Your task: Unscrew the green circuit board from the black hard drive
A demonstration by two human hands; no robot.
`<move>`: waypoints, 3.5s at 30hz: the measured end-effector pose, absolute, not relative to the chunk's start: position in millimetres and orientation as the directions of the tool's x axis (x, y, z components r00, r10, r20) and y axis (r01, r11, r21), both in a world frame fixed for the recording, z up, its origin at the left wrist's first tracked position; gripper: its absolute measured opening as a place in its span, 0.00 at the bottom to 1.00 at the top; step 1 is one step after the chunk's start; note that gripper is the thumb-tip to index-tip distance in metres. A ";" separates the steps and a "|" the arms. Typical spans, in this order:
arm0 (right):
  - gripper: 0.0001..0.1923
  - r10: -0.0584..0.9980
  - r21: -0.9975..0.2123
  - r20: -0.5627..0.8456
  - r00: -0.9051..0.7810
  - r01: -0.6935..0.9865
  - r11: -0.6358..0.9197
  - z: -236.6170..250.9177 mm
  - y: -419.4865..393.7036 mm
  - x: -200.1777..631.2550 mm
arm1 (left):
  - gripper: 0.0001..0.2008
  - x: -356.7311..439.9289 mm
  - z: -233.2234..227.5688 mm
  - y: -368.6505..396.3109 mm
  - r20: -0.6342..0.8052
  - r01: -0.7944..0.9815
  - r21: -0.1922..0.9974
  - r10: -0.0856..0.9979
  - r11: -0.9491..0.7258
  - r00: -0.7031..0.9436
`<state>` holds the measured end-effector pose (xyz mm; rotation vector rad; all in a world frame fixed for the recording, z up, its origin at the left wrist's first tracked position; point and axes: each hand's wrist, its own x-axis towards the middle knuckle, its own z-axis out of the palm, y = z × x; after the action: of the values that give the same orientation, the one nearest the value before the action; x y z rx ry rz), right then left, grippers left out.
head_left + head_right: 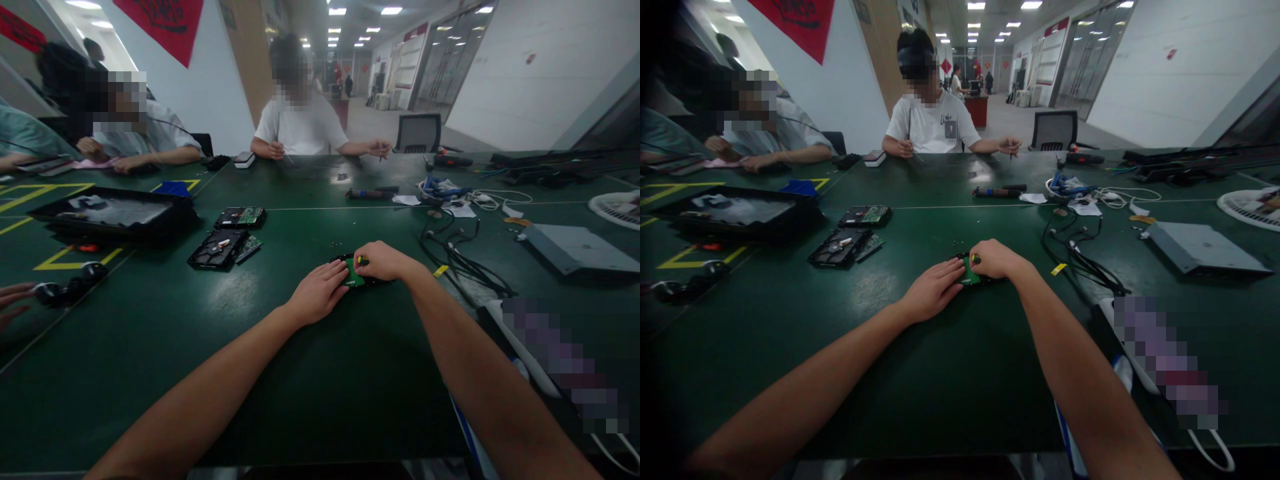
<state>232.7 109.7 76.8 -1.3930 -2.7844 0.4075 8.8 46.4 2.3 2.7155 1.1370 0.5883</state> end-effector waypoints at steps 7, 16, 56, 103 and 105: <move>0.06 0.790 -0.232 -0.113 -0.603 0.789 0.569 74.5 112.1 233.9 | 0.27 9.1 2.8 46.3 0.304 0.656 0.258 0.704 -0.710 0.642; 0.07 0.815 -0.207 -0.083 -0.574 0.809 0.549 81.8 111.3 240.6 | 0.26 9.2 5.9 44.4 0.343 0.656 0.259 0.703 -0.709 0.623; 0.10 0.823 -0.153 -0.157 -0.547 0.836 0.527 67.9 111.9 229.5 | 0.28 12.6 12.2 40.9 0.346 0.777 0.290 0.818 -0.559 0.460; 0.16 0.871 -0.128 -0.137 -0.473 0.880 0.458 85.6 108.9 240.2 | 0.44 25.1 10.6 59.3 0.279 0.758 0.375 0.845 -0.534 0.457; 0.16 0.880 -0.134 -0.121 -0.459 0.886 0.443 87.7 110.5 245.6 | 0.44 25.0 12.5 60.9 0.282 0.749 0.388 0.842 -0.538 0.459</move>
<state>245.6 110.5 87.7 -1.6514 -2.6971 0.2833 25.0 60.9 12.5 2.4992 1.3834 0.6607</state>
